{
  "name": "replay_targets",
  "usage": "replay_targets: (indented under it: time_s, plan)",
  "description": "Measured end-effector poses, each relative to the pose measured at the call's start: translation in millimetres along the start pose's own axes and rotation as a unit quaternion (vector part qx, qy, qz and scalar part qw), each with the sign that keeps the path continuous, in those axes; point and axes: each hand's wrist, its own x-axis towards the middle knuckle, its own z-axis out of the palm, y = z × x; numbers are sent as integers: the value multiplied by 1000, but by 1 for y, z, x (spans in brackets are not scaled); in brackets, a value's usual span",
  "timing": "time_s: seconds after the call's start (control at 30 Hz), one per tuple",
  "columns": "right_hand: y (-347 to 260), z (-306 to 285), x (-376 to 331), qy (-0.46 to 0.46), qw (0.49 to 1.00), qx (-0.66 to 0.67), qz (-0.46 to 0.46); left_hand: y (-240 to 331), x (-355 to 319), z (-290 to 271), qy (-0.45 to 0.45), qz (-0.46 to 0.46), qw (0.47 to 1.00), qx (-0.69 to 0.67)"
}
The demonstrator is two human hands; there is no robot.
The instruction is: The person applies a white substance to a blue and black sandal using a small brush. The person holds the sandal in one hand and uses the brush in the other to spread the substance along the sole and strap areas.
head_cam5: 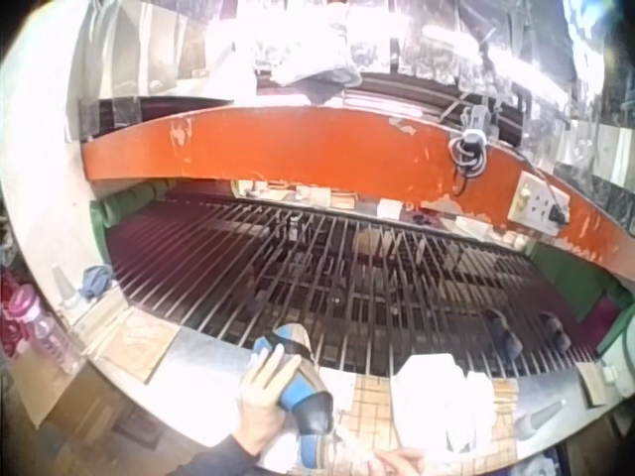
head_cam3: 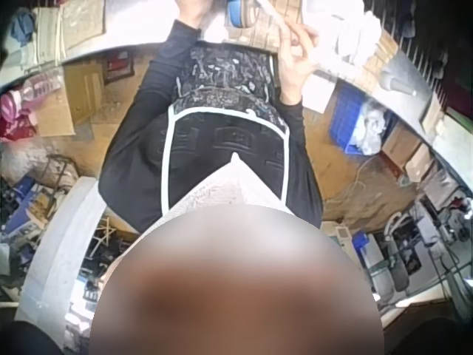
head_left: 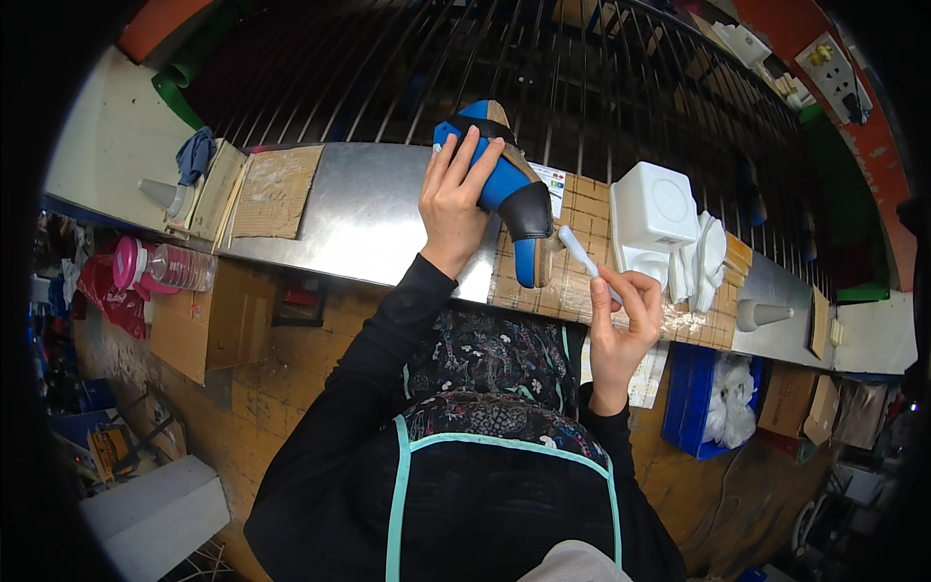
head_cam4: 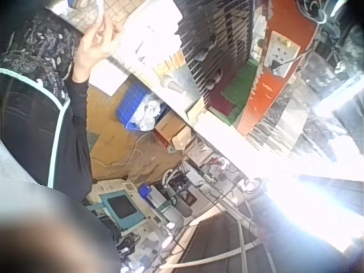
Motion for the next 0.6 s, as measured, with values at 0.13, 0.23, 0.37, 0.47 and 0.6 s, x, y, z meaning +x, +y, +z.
replay_targets:
  time_s: [0.13, 0.23, 0.37, 0.47, 0.6]
  plan:
    - [0, 2, -1, 26, 999, -21, -16, 1, 2, -1, 0, 2, 1000, 6]
    - [2, 4, -3, 31, 999, -9, -12, 1, 3, -2, 2, 19, 999, 33]
    - [3, 1, -7, 23, 999, 38, -1, 2, 5, -3, 4, 18, 999, 27]
    - [3, -1, -6, 22, 1000, 8, -12, 3, 6, -4, 2, 24, 999, 30]
    - [4, 2, -3, 45, 998, -21, -41, 3, 7, -3, 3, 25, 999, 22]
